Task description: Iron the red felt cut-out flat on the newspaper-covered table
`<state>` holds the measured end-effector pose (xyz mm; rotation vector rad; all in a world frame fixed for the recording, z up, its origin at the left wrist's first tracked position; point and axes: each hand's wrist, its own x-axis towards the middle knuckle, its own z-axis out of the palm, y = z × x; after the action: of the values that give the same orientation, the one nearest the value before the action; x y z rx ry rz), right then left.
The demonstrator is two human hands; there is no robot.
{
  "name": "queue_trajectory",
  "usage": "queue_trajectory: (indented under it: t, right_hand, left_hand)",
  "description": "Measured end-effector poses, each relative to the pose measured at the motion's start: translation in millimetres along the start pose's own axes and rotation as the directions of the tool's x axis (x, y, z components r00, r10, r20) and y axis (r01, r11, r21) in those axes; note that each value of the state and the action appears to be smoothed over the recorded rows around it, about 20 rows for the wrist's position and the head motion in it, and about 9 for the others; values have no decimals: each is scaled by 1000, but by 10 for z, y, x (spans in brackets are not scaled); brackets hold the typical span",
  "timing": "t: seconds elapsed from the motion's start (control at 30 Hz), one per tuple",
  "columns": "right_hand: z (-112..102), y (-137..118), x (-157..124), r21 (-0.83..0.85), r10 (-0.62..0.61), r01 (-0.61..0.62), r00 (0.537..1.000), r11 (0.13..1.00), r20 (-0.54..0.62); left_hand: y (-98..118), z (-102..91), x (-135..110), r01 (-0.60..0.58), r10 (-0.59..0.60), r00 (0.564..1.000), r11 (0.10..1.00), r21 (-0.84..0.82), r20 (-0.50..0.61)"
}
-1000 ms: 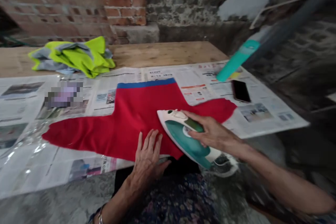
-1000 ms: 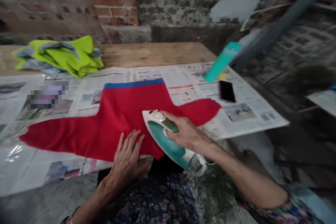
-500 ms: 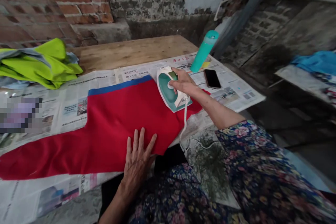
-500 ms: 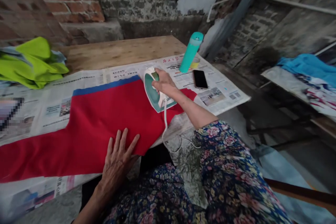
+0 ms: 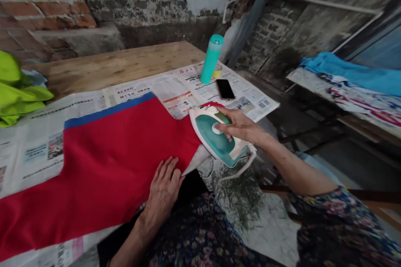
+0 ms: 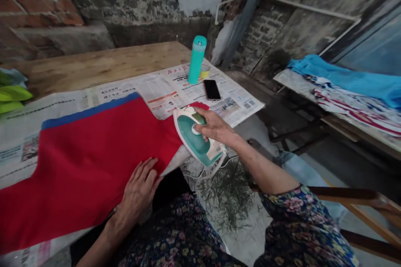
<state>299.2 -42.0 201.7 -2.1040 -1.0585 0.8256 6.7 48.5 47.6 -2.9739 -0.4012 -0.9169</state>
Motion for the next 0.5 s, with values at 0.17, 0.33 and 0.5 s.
queue_trajectory:
  t: [0.17,0.33,0.5]
  right_hand:
    - [-318,198,51,-40,51,-59,980,997,-193]
    - [-536,492,0,-20,70,-81,939,997,-337]
    - [-528,530,-99,-14,56,-66,931,998,-361]
  left_hand:
    - [-52,-17,-67,4,-4,1000,999,-54,2]
    - [-79,-83,-53,-44,41,998,998,-55,-54]
    - [-86,-124,-1,-46,41,997,996,-81,-63]
